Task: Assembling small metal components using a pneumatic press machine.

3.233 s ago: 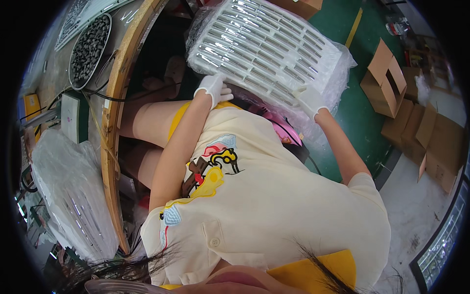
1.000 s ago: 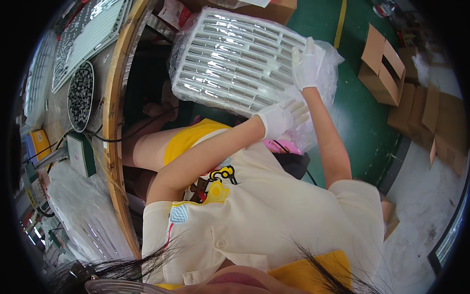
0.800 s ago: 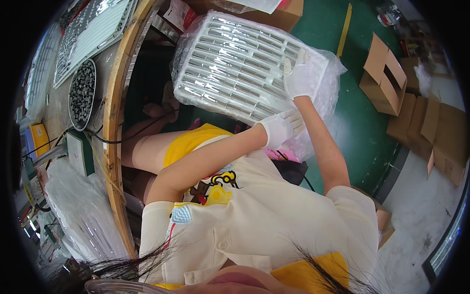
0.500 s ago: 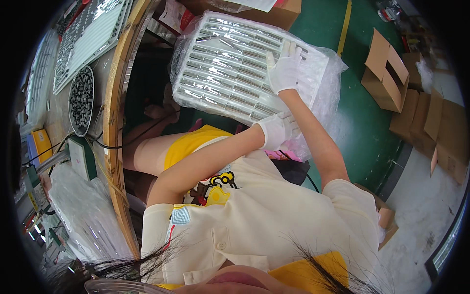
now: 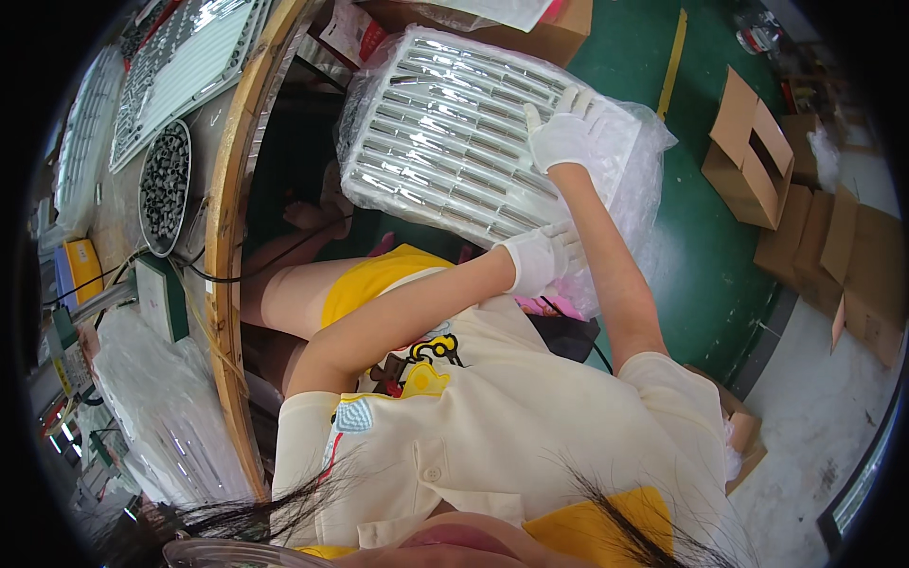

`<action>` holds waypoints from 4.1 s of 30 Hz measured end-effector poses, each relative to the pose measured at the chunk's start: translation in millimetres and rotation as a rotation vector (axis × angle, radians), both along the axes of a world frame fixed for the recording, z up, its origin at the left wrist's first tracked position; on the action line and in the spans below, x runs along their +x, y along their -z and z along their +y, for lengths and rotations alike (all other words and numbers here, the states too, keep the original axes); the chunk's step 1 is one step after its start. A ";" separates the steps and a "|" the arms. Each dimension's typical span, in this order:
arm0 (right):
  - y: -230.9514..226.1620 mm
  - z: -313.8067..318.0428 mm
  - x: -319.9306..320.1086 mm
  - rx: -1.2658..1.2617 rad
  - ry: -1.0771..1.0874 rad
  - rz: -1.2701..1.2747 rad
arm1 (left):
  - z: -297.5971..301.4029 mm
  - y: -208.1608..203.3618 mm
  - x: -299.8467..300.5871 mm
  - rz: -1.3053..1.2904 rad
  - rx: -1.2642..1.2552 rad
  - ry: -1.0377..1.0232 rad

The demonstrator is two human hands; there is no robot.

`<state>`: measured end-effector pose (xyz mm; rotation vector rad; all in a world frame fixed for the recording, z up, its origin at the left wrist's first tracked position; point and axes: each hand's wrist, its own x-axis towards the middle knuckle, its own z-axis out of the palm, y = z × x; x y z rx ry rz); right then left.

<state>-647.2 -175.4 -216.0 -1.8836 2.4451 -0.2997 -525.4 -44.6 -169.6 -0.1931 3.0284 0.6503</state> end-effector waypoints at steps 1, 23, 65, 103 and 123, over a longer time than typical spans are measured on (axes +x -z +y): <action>-4.1 -0.8 5.3 -0.080 0.001 0.075 | 1.1 0.2 -1.0 -0.015 0.019 0.000; -53.1 -99.0 144.8 -0.073 -0.509 -0.314 | 0.5 29.5 7.8 0.254 0.291 -0.205; -42.2 77.2 -51.2 0.411 0.054 -0.533 | 23.5 -19.8 36.8 -0.099 0.275 -0.036; -177.6 55.8 4.6 0.080 -0.203 0.061 | 16.1 -142.0 183.0 0.732 0.513 -0.685; -225.2 26.8 407.9 -0.241 -1.205 -0.084 | 303.4 -325.4 438.6 0.619 -0.339 -2.072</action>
